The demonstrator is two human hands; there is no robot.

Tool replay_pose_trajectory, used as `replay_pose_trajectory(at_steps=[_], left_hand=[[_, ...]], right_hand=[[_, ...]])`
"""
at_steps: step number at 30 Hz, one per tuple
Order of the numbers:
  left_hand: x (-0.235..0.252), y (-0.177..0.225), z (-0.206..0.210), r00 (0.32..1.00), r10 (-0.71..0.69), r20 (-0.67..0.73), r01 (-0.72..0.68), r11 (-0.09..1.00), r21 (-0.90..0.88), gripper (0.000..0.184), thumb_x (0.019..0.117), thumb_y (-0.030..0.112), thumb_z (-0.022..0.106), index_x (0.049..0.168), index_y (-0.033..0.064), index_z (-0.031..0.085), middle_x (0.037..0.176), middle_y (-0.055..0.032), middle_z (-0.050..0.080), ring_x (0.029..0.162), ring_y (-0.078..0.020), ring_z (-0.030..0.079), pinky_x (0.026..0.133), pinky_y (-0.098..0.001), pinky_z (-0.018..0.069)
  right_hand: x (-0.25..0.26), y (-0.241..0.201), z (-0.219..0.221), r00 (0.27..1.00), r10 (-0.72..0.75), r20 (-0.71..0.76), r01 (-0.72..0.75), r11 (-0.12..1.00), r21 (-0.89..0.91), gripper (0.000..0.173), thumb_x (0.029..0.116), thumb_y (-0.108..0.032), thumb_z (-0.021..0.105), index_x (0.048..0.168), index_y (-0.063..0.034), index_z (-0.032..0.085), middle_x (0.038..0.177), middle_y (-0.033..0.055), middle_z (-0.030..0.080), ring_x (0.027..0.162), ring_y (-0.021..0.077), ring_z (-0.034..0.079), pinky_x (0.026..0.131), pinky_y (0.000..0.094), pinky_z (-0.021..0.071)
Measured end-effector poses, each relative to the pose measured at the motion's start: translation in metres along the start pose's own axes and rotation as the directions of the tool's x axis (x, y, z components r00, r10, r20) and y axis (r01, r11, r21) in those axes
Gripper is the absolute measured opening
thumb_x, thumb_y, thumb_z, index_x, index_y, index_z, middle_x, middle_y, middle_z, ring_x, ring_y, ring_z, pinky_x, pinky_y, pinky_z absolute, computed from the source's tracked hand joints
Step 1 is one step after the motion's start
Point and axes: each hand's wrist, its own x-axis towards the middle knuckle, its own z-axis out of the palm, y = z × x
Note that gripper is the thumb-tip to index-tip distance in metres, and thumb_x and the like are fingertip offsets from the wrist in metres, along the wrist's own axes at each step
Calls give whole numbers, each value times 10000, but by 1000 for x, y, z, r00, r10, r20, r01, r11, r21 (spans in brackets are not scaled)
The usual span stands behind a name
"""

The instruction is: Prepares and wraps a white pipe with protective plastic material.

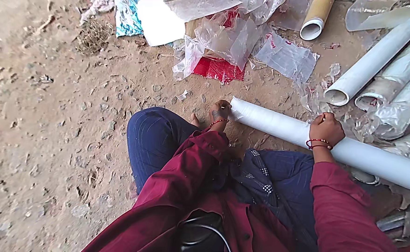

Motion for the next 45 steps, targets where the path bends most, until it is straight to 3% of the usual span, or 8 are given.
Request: replay_pose_trajectory(at_steps=[17, 21, 24, 27, 30, 33, 36, 45], left_hand=[[3, -4, 6, 980, 197, 20, -197, 962, 190, 246, 1053, 25, 510, 1204, -68, 680, 1258, -280, 652, 1234, -449, 601, 1068, -567, 453], [-6, -3, 9, 998, -47, 39, 48, 999, -13, 305, 1090, 139, 513, 1291, -75, 596, 1238, -286, 664, 1210, -404, 636, 1068, -534, 463], [-14, -16, 25, 998, -62, -2, 60, 961, -272, 369, 1053, 119, 592, 1347, -98, 543, 1253, -296, 652, 1206, -389, 633, 1085, -505, 461], [-20, -14, 21, 991, -130, 30, 131, 901, -413, 312, 1034, 103, 624, 1305, -53, 617, 1248, -248, 677, 1190, -341, 645, 1072, -488, 470], [-24, -6, 11, 980, -185, 77, 199, 879, -432, 264, 1020, 88, 645, 1250, -41, 658, 1217, -230, 693, 1168, -330, 654, 1054, -486, 480], [-18, -14, 17, 988, -149, 34, 148, 882, -447, 261, 995, 101, 685, 1208, -49, 679, 1174, -239, 701, 1152, -355, 657, 1053, -503, 479], [-16, -12, 12, 979, -184, 87, 203, 848, -489, 270, 989, 82, 688, 1225, -50, 676, 1246, -249, 670, 1228, -371, 612, 1087, -502, 456], [-12, 0, 5, 940, -275, 203, 338, 833, -438, 230, 1015, 99, 651, 1234, 34, 683, 1313, -202, 636, 1273, -333, 595, 1092, -467, 468]], right_hand=[[-1, 3, 3, 1000, -10, -3, 10, 1000, 16, 384, 1089, -232, 395, 1237, 13, 650, 1149, 307, 695, 1134, 489, 659, 895, 656, 472], [-1, 3, 1, 1000, -11, -16, 12, 999, 36, 390, 1095, -222, 382, 1251, 18, 648, 1152, 303, 701, 1137, 486, 663, 915, 651, 469], [-10, 4, -1, 989, -128, -69, 131, 991, 39, 396, 1096, -188, 384, 1278, 39, 652, 1158, 309, 706, 1127, 480, 676, 932, 626, 472], [-25, -14, 1, 870, -478, -122, 488, 870, 68, 358, 1081, -136, 438, 1207, 98, 678, 1048, 350, 714, 980, 535, 707, 827, 668, 503], [-60, -75, -6, 757, -650, 64, 642, 759, 107, 320, 1079, -130, 479, 1197, 72, 698, 999, 333, 725, 945, 539, 712, 804, 674, 512], [-86, -144, -4, 656, -683, 321, 701, 709, 77, 317, 1100, -164, 469, 1228, 29, 685, 1030, 301, 725, 994, 506, 701, 847, 646, 503], [-95, -184, 6, 585, -713, 387, 771, 637, 6, 302, 1104, -174, 466, 1206, 13, 680, 1014, 282, 727, 988, 482, 707, 828, 631, 511], [-97, -217, 3, 526, -643, 557, 848, 443, -289, 268, 1083, -106, 460, 1197, 6, 676, 1043, 262, 726, 996, 462, 707, 811, 598, 513]])
